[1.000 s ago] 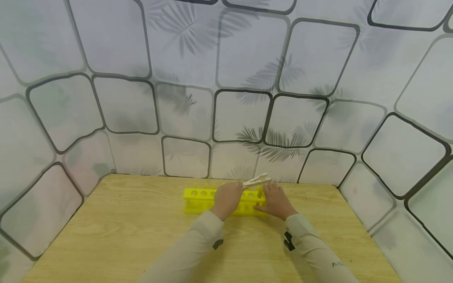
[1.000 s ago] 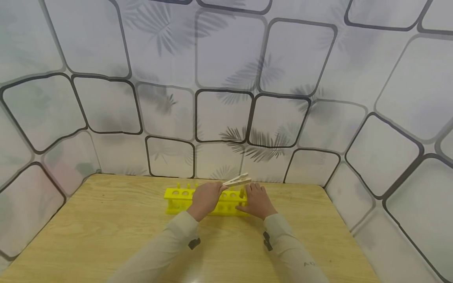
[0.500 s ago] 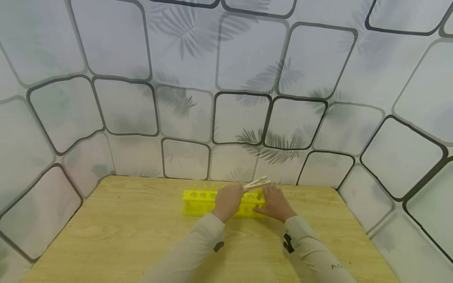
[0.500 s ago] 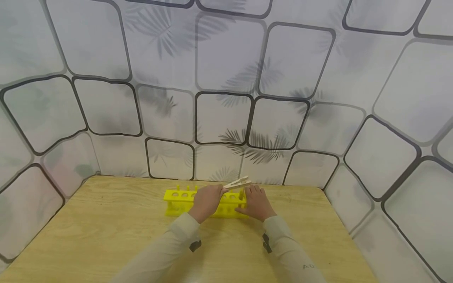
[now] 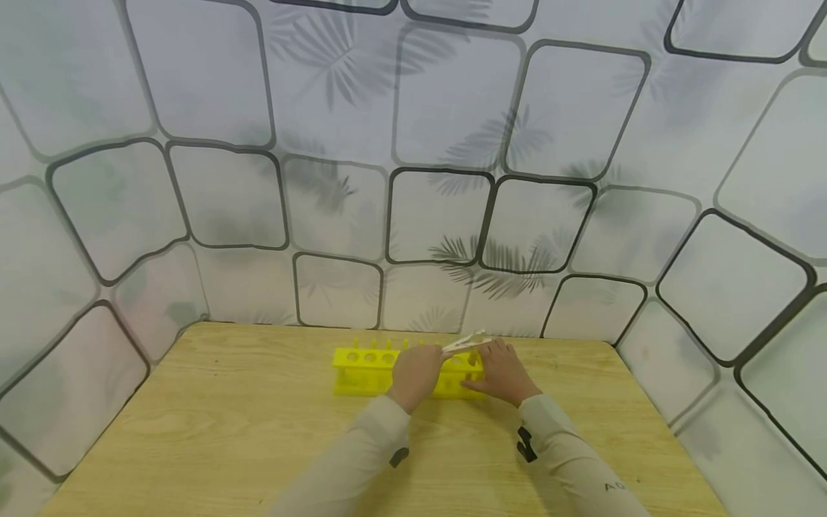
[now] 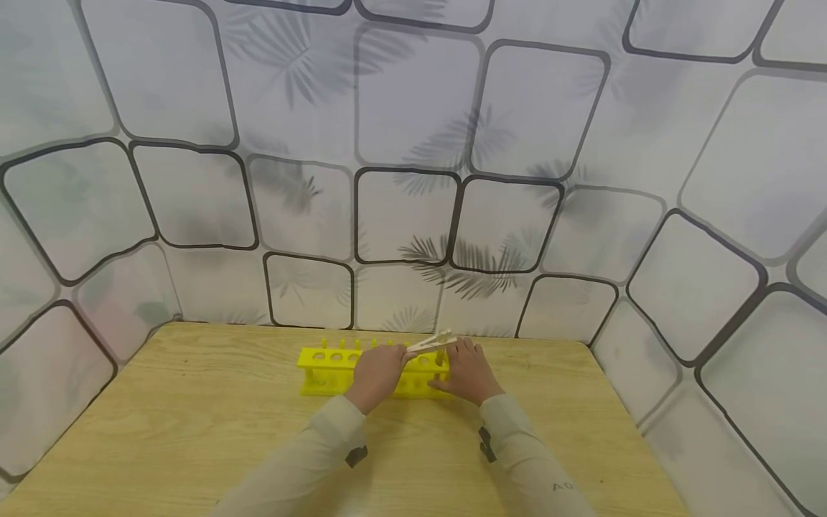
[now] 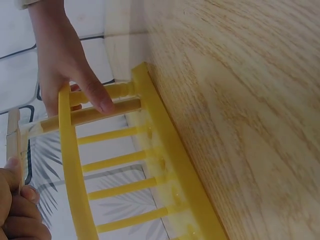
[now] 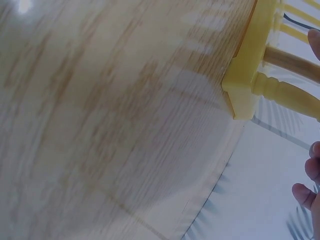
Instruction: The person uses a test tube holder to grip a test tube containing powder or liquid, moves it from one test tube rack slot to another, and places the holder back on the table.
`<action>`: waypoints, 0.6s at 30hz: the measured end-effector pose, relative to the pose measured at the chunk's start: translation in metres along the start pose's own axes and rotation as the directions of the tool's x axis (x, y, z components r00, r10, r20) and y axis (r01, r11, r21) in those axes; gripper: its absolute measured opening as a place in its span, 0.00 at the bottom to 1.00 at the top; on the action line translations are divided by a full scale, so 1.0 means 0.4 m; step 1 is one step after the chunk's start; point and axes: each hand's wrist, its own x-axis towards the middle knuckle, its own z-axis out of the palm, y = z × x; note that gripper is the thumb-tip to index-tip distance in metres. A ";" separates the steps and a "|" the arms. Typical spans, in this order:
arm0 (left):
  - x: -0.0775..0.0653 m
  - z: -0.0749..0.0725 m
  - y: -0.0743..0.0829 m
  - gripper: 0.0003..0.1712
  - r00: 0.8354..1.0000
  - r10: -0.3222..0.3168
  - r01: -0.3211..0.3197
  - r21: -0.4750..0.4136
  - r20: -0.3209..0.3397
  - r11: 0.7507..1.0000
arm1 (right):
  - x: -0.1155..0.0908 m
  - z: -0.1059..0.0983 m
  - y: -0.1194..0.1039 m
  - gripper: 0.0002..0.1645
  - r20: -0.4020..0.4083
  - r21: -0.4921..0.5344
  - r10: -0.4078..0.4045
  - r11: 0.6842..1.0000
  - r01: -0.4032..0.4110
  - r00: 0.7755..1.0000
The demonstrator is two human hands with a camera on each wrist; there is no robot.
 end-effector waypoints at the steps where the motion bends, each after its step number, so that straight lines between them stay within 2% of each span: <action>1: -0.001 0.002 0.000 0.23 1.000 -0.001 0.001 0.003 -0.003 1.000 | 0.000 0.000 0.000 0.31 -0.004 0.000 -0.001 1.000 0.001 1.000; 4: -0.003 0.011 -0.002 0.24 1.000 -0.009 0.009 0.014 -0.017 1.000 | -0.001 0.000 -0.001 0.30 -0.014 0.008 -0.003 1.000 0.003 1.000; 12: -0.007 0.019 -0.002 0.24 0.999 -0.031 0.031 -0.003 0.011 1.000 | 0.002 0.003 0.000 0.29 -0.022 -0.017 -0.008 1.000 0.008 1.000; 18: -0.013 0.024 -0.002 0.24 1.000 -0.012 0.012 0.052 -0.001 0.999 | 0.001 0.006 0.004 0.29 -0.013 -0.039 -0.012 0.999 0.012 1.000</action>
